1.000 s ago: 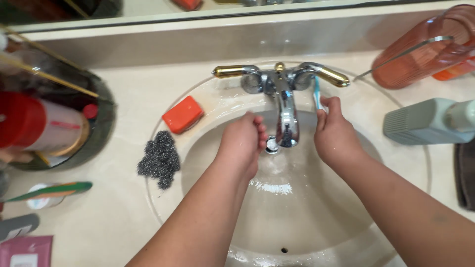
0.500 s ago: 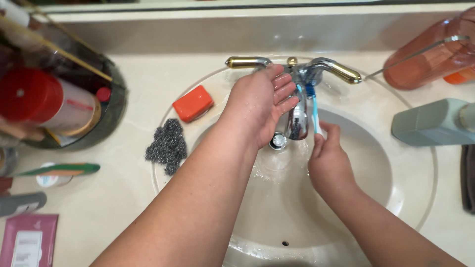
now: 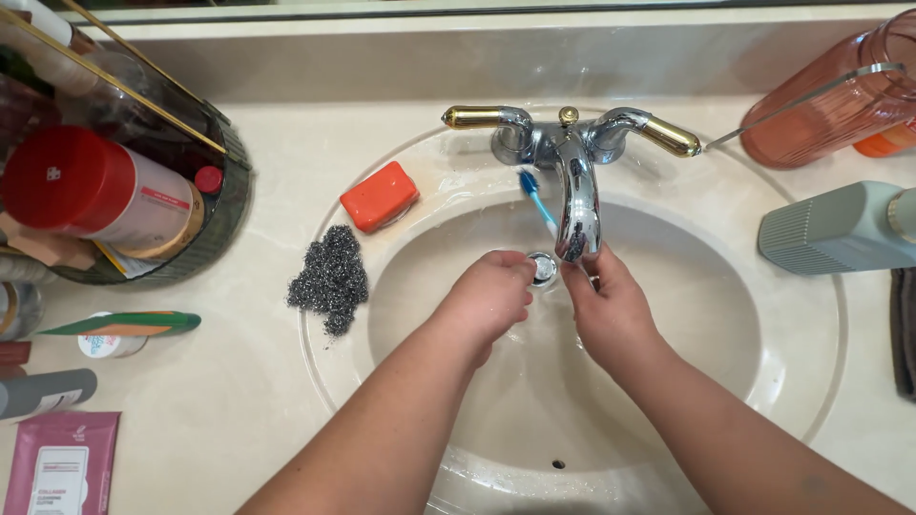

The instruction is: The person scrubs a bathroom sink faucet and basin using a toothbrush under running water. They rinse the toothbrush, scrub the faucet handles and spout, then rinse the basin. The person also rinses a small glass and a cotton swab under the tap.

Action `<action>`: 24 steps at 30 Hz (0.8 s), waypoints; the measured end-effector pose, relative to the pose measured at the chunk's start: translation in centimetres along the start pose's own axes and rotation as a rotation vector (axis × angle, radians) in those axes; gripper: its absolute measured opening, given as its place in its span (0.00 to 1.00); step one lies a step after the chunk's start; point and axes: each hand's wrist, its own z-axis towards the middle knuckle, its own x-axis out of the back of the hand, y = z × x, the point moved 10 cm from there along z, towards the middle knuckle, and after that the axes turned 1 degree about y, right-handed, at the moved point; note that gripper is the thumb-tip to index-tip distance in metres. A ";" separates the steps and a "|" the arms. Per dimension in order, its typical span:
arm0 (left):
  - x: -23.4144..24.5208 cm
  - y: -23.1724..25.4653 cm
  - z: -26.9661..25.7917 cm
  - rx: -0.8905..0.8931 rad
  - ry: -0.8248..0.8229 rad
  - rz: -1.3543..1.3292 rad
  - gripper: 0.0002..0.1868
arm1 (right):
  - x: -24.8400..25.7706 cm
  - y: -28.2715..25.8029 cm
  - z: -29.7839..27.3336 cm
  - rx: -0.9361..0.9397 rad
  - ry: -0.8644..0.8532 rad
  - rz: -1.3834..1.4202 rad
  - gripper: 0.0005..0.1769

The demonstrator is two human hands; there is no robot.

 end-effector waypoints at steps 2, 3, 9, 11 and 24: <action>-0.1 0.3 -0.1 -0.045 -0.023 -0.066 0.23 | -1.6 0.7 -0.1 -0.253 -0.066 0.183 0.18; 0.0 0.4 -0.2 -0.066 -0.034 -0.101 0.23 | -2.2 0.1 -0.1 -0.272 -0.087 0.234 0.21; 2.8 -1.4 -0.9 -0.024 0.003 -0.097 0.22 | -5.0 -1.9 -0.7 -0.243 -0.098 0.326 0.26; 3.7 -2.5 -1.3 -0.002 0.014 -0.117 0.21 | -5.5 -1.6 -1.0 -0.230 -0.104 0.370 0.26; 4.3 -7.5 -1.5 0.032 -0.024 -0.146 0.20 | -8.9 -3.2 0.5 0.084 -0.135 -0.006 0.25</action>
